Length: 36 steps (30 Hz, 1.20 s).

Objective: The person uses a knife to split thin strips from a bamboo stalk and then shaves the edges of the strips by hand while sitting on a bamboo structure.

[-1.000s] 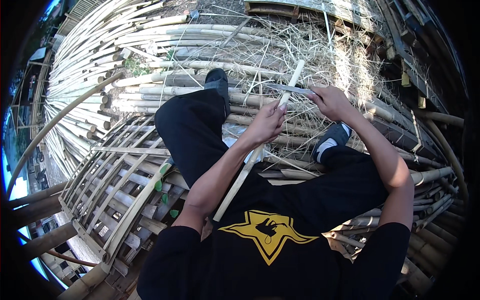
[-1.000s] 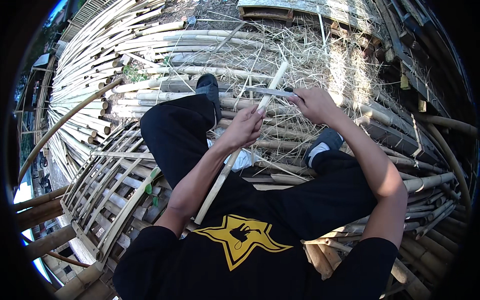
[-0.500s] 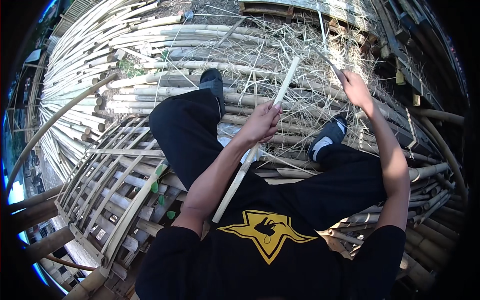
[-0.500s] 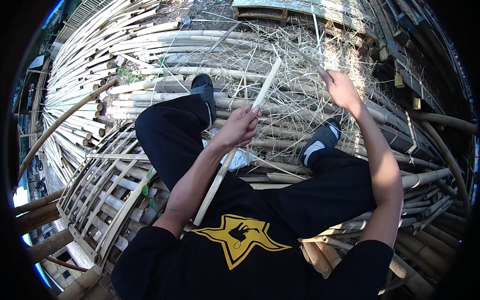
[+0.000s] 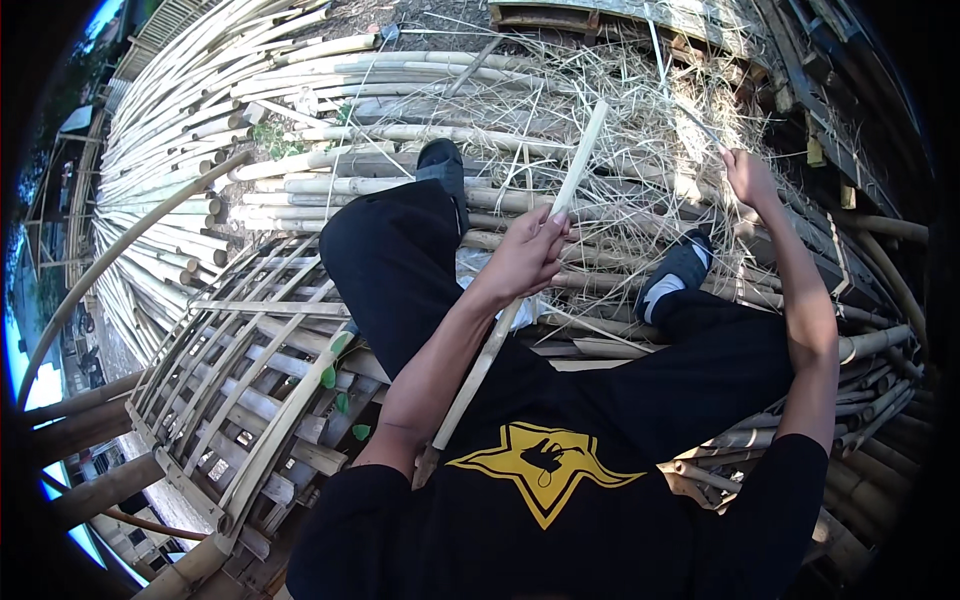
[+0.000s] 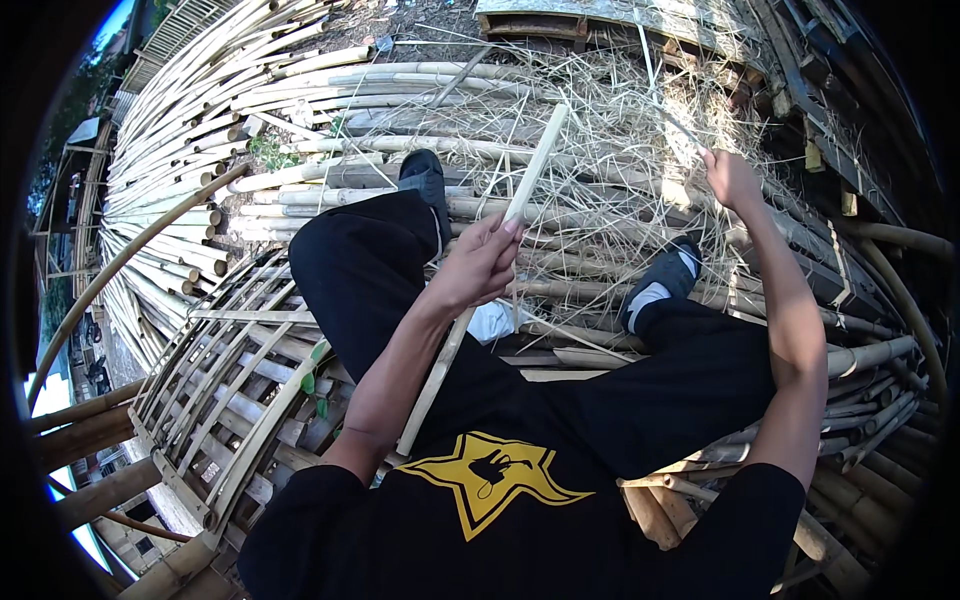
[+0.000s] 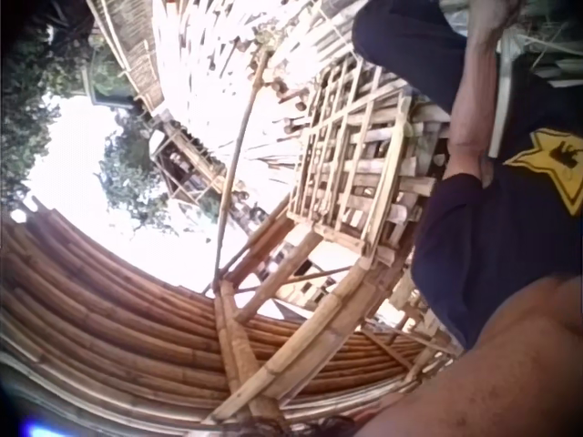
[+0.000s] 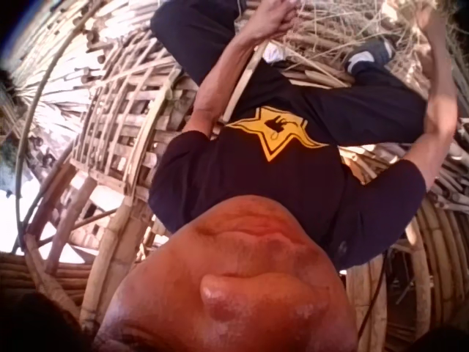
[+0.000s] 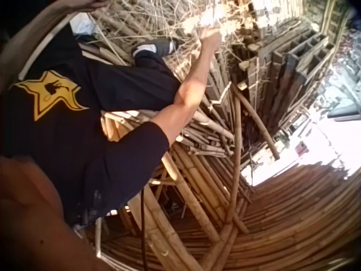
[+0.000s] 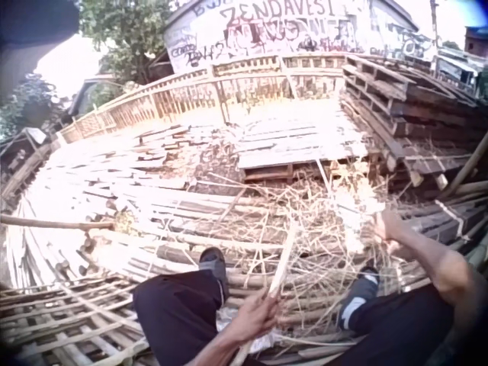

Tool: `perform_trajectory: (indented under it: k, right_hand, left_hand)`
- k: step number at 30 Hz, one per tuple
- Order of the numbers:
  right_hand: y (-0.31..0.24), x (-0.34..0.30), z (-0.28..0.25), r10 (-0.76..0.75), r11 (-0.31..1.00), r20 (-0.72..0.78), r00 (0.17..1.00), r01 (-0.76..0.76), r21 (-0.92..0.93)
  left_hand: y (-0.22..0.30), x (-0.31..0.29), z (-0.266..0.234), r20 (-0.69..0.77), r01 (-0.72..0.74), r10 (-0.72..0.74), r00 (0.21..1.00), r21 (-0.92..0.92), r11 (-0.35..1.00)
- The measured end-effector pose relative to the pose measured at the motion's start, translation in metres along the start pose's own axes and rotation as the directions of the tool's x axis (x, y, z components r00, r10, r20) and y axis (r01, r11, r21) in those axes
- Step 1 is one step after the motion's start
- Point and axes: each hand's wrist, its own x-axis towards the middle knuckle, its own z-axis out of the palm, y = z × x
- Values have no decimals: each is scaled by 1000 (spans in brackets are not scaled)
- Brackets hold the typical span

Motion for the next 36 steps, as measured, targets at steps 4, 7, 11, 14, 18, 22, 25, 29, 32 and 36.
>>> perform_trajectory:
  k: [4,7,11,14,18,22,25,29,32,36]
  right_hand:
    - [-47,-16,-35,19,979,-38,999,-10,203]
    - [-116,-39,-47,-281,907,80,956,237,349]
    - [-169,-66,-30,-470,854,234,851,371,365]
    - [-181,-77,-26,-529,816,178,830,441,373]
    - [-172,-72,-20,-566,800,96,819,517,304]
    - [-162,-58,-9,-579,800,-22,815,574,174]
    - [-133,-21,-19,-53,994,99,994,43,96]
    - [27,1,-43,147,989,-199,969,-147,13]
    - [-10,-16,-45,-20,985,-136,991,43,167]
    - [-119,-40,-51,-262,922,65,963,230,312]
  left_hand:
    - [-3,12,0,-49,-6,3,999,-69,998]
    - [-4,24,7,-34,14,-15,999,-29,999]
    - [-2,28,8,-59,-7,9,998,24,1000]
    - [-3,26,9,-74,-16,18,997,23,1000]
    - [-3,26,14,-87,13,-12,996,11,1000]
    - [-4,31,12,-115,7,-6,993,7,1000]
    - [-2,17,11,-22,12,-13,1000,-31,999]
    - [3,-1,-4,-85,2,-7,996,-62,998]
    - [3,15,2,-17,-3,1,1000,-114,993]
    - [2,21,3,17,11,-9,1000,-180,984]
